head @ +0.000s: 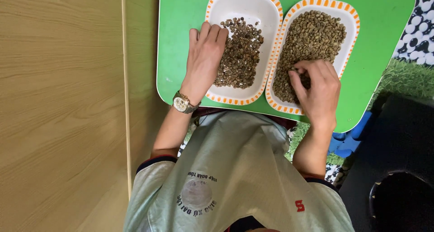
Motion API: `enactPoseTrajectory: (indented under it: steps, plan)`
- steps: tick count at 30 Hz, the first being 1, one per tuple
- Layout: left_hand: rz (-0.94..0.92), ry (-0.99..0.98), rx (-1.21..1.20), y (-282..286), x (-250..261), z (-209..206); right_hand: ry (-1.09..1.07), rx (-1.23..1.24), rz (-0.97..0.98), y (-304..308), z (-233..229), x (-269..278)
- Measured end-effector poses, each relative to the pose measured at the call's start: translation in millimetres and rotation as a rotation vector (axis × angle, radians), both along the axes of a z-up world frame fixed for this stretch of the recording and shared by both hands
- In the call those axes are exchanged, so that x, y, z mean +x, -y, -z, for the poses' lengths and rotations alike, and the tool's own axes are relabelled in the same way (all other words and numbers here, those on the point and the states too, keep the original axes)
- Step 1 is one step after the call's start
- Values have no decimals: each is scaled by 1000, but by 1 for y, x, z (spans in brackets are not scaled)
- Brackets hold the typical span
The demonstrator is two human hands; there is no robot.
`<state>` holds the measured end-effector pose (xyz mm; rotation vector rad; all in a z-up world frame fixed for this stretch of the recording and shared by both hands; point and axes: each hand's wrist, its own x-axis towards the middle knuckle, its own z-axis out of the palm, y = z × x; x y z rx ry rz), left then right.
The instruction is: Manually sorting green coffee beans by picking out defects and moving them to a separate tray compartment
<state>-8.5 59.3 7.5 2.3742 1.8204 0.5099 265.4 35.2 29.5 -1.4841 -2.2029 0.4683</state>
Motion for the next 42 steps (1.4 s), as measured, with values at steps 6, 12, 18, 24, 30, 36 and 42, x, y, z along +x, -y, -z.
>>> enactPoseTrajectory:
  steps: [6,12,18,24,30,36,42]
  plan:
    - [-16,-34,-8,-3,2,5,-5,-5,2,0,1,2]
    - [-5,-39,-4,-5,4,9,-20,-7,1,0,1,4]
    - [-16,-66,-4,-6,7,9,-29,-23,11,0,0,7]
    - [-15,-103,11,-7,8,17,-25,-5,7,1,2,8]
    - [-3,-157,28,-7,10,22,-20,-9,7,1,-1,8]
    - [-31,-255,41,-10,14,29,-32,-3,8,0,4,13]
    - [12,-185,54,-13,14,21,-86,64,-57,-3,11,20]
